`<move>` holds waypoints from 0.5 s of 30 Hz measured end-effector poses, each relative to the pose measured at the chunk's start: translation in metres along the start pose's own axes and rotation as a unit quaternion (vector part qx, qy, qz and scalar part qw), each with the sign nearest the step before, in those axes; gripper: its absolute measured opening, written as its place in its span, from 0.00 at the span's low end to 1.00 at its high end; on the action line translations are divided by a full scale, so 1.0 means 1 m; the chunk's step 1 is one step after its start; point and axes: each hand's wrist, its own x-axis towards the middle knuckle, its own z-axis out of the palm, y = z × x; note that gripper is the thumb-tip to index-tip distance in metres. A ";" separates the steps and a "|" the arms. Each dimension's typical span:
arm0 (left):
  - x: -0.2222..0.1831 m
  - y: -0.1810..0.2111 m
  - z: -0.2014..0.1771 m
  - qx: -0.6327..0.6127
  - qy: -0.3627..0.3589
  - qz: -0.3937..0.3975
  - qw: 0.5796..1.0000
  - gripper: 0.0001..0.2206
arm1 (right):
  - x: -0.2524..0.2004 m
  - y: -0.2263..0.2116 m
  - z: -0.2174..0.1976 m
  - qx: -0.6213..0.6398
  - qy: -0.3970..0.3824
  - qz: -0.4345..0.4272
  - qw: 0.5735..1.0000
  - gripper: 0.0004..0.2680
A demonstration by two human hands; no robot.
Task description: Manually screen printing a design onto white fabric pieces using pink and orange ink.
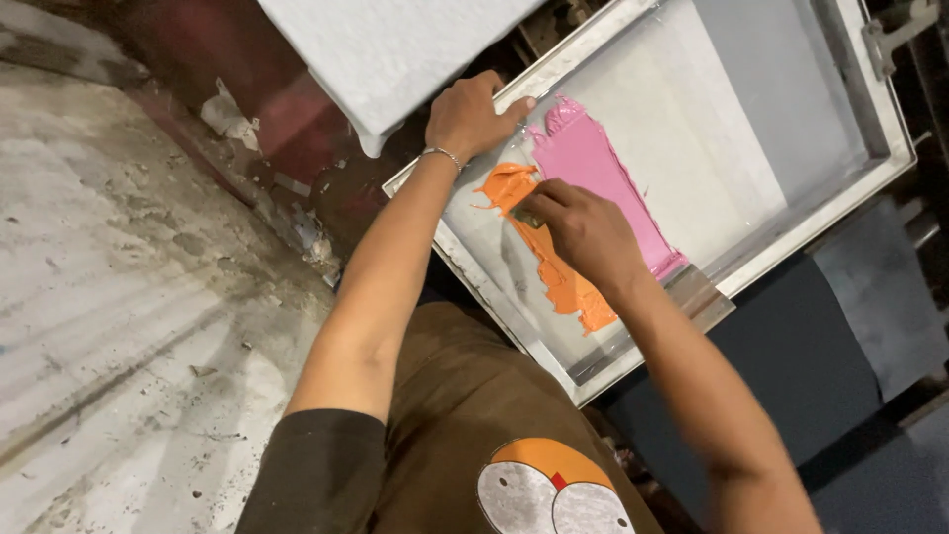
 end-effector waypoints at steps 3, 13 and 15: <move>0.001 -0.001 0.000 0.003 0.003 0.000 1.000 0.31 | 0.007 0.010 0.001 -0.036 -0.047 -0.044 0.997 0.17; 0.002 -0.001 0.004 0.018 0.022 0.015 0.999 0.27 | -0.047 0.018 -0.005 -0.032 -0.123 -0.038 0.991 0.16; 0.002 -0.001 0.003 0.016 0.020 0.013 1.000 0.27 | -0.067 0.017 -0.006 -0.038 -0.128 -0.026 0.991 0.19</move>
